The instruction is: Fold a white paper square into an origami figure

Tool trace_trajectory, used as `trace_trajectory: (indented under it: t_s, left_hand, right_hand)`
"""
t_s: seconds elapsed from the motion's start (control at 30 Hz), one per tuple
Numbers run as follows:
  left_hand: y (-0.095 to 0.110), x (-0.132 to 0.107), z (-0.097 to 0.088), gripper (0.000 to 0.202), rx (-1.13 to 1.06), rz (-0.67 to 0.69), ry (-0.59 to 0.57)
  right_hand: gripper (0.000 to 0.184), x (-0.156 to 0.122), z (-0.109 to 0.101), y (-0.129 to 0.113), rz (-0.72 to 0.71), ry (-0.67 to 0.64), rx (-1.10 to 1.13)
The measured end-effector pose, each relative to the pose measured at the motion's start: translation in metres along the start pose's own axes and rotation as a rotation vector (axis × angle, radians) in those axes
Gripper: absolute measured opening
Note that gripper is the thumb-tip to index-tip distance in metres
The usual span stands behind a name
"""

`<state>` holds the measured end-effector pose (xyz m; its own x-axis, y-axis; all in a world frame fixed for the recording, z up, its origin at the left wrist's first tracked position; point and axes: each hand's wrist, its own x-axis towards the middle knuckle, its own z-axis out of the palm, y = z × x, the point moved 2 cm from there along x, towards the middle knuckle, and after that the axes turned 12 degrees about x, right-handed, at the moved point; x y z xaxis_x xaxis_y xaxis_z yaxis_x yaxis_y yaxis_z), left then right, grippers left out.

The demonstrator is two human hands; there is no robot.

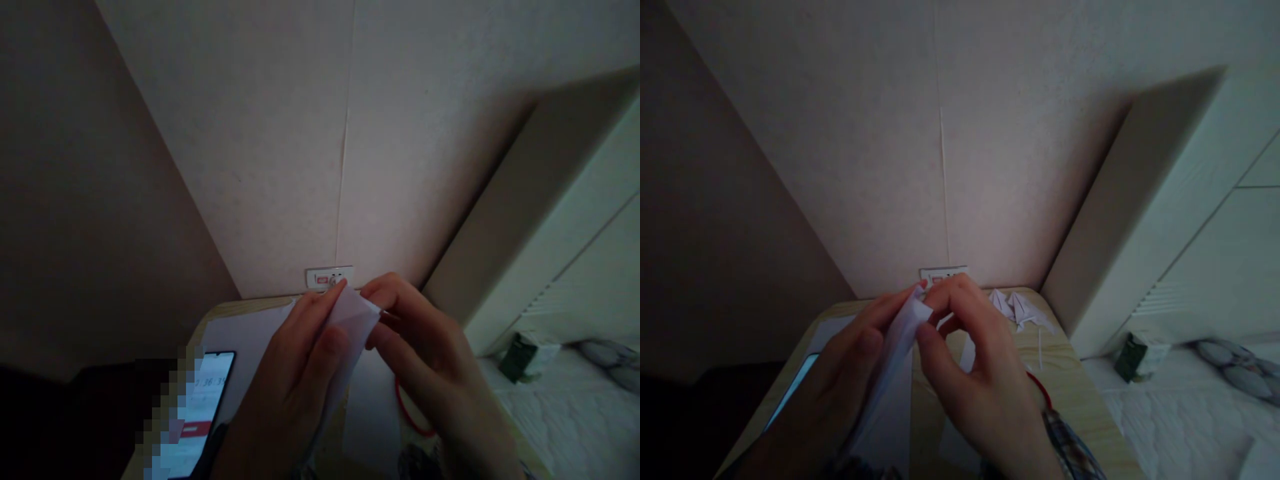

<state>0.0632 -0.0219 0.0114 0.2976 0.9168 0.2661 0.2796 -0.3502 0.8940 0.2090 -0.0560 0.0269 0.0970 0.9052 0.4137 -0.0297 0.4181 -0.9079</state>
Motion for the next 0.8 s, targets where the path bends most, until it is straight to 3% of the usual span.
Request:
trace_trajectory:
  t_s: [0.1,0.2,0.27,0.4,0.43,0.57,0.7,0.8]
  left_hand:
    - [-0.004,0.0,0.003,0.068,-0.034,0.114,-0.102]
    - [-0.009,-0.001,0.004,0.085,-0.076,0.126,-0.149]
    - [-0.011,-0.001,0.002,0.073,-0.071,0.07,-0.123]
    - [-0.008,0.003,-0.009,0.029,-0.032,-0.075,-0.052]
    - [-0.006,0.004,-0.012,0.026,-0.065,-0.133,-0.063]
    - [0.002,0.005,-0.018,0.022,-0.28,-0.371,0.097]
    - [0.007,0.005,-0.016,0.018,-0.373,-0.415,0.136]
    - [0.008,0.006,-0.015,0.017,-0.342,-0.386,0.122]
  right_hand:
    - [0.015,0.004,0.0,0.001,-0.003,-0.002,-0.025]
    - [0.02,0.004,0.0,0.001,0.001,0.063,-0.06]
    - [0.025,0.002,-0.001,0.0,-0.009,0.087,-0.088]
    - [0.028,-0.003,-0.005,0.0,0.027,0.181,-0.115]
    - [0.028,-0.004,-0.007,0.0,0.033,0.205,-0.117]
    - [0.025,-0.003,-0.012,0.001,0.018,0.203,-0.134]
    - [0.022,0.0,-0.013,0.001,0.011,0.27,-0.153]
    - [0.019,0.001,-0.013,0.002,-0.003,0.246,-0.149]
